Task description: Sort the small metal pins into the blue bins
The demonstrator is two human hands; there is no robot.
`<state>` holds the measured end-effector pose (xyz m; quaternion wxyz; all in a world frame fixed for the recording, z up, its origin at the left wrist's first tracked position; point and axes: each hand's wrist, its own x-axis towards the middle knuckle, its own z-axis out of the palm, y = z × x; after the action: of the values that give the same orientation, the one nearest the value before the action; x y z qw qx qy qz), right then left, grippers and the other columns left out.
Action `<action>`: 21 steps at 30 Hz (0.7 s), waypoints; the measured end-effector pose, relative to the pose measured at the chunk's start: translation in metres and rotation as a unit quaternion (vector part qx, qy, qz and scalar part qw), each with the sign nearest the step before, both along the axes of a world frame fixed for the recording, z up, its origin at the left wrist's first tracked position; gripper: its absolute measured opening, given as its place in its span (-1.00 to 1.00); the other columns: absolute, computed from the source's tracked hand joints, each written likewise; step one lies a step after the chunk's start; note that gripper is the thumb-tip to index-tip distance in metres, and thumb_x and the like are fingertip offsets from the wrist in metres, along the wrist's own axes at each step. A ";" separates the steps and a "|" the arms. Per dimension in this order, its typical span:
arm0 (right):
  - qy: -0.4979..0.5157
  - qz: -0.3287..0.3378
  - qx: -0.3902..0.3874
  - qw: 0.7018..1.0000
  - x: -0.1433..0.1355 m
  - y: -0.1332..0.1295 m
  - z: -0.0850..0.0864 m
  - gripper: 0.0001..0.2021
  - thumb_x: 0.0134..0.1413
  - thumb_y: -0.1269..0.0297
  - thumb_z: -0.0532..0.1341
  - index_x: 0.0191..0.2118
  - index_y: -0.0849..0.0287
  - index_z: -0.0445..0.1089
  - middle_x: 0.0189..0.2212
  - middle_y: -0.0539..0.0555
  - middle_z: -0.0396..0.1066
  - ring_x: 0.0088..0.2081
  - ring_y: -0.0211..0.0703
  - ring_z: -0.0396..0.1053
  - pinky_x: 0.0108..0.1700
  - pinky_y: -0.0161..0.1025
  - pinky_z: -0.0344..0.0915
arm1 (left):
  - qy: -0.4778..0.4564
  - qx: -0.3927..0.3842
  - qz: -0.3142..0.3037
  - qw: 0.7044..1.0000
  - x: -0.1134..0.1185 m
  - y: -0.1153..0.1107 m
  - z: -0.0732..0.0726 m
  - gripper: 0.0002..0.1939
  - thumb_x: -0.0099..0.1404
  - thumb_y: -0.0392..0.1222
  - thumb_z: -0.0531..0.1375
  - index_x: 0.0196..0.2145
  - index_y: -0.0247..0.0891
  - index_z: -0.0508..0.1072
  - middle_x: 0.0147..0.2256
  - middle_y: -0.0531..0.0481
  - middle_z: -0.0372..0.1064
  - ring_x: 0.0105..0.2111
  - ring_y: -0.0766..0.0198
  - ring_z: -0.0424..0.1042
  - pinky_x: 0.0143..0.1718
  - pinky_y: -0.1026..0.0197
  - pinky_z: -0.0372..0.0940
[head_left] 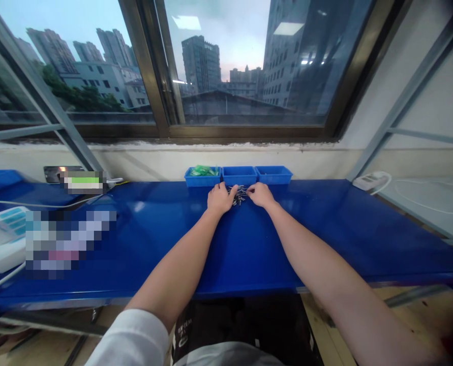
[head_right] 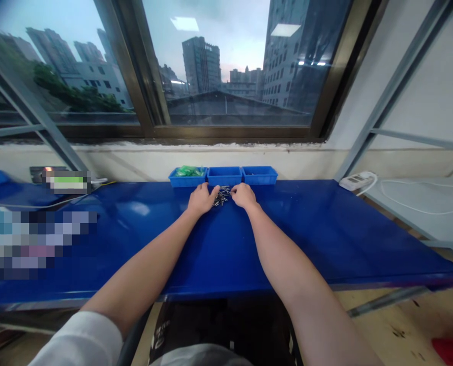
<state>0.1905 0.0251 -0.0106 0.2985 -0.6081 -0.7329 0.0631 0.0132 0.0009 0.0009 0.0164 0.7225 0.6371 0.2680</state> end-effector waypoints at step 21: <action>0.286 0.184 0.046 0.939 -0.013 -0.010 0.010 -0.83 -0.25 0.27 0.32 -0.44 0.21 0.42 -0.49 0.04 0.44 -0.45 -0.20 0.35 -0.31 -0.20 0.31 | -0.119 0.035 -0.148 0.981 -0.004 0.000 0.008 -0.71 0.35 -0.13 -0.02 -0.38 -0.25 0.44 -0.32 -0.05 0.45 -0.26 0.21 0.40 -0.22 0.22 0.19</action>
<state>0.1775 0.0155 -0.0011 0.5061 -0.4048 -0.7179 0.2541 0.0090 0.0010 0.0087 0.1063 0.7717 0.5070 0.3690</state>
